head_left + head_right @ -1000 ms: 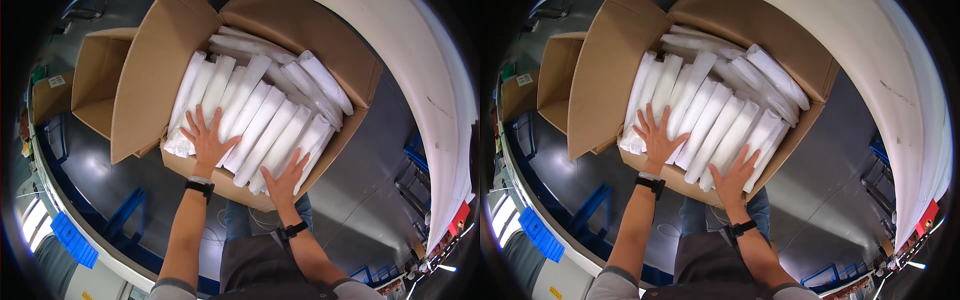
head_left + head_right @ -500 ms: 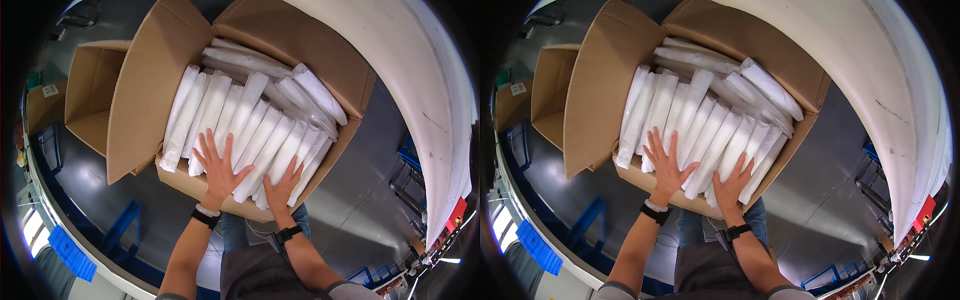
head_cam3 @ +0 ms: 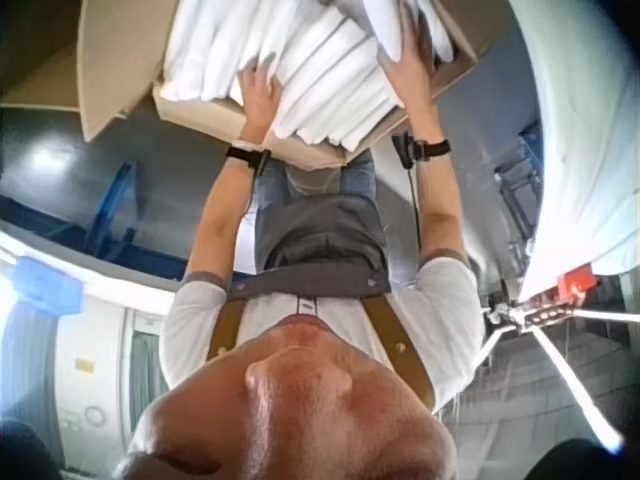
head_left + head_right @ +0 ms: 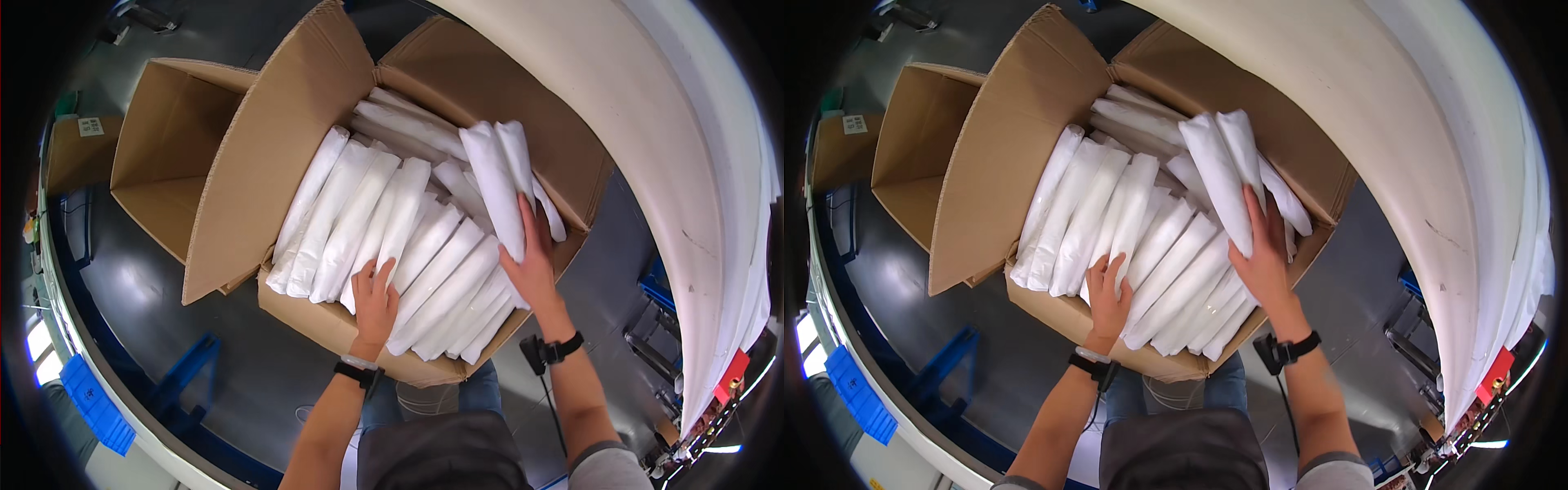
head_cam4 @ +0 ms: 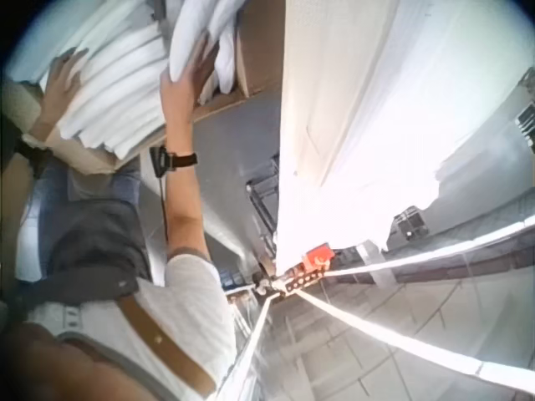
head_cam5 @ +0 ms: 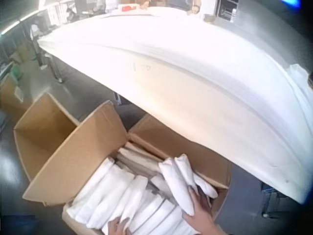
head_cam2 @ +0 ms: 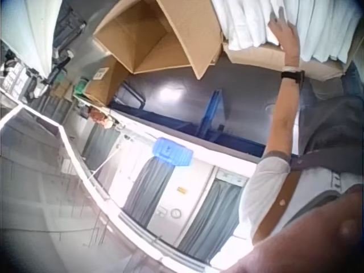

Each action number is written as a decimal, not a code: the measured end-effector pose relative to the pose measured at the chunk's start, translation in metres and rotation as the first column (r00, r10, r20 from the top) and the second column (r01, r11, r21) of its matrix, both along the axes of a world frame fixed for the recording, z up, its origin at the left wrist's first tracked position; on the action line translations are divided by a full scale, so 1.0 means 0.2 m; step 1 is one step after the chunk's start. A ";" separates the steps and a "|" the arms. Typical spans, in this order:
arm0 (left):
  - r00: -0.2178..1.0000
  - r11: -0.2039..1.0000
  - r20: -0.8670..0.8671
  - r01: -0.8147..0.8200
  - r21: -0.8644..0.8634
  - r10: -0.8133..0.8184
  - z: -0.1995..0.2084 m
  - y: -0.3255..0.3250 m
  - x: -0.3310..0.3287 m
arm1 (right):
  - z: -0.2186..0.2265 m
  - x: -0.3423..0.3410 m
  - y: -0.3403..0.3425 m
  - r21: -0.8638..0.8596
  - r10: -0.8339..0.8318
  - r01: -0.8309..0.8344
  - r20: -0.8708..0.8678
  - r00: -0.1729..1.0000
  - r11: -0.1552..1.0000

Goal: The person folds white fabric sheets on a table, rolls them into tight cylinders, and places them into a cardboard box. They then close the box flaps and apply packing tape to seal it.

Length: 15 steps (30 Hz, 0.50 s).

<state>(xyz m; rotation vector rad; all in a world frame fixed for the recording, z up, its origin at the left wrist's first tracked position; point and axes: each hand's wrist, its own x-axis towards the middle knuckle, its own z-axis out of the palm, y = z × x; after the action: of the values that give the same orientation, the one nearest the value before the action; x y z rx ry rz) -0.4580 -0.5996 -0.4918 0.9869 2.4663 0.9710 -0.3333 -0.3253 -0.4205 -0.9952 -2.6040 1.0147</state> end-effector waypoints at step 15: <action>0.985 0.988 0.076 -0.156 0.013 0.154 -0.05 -0.25 0.23 | -0.66 -0.83 0.10 0.435 0.516 -0.550 0.205 0.832 0.713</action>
<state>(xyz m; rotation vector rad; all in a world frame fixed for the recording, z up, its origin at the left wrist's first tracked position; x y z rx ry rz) -0.4111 -0.6492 -0.5018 0.7581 2.5048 1.0607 -0.4999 -0.3046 -0.5530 -0.1460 -3.0485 0.3492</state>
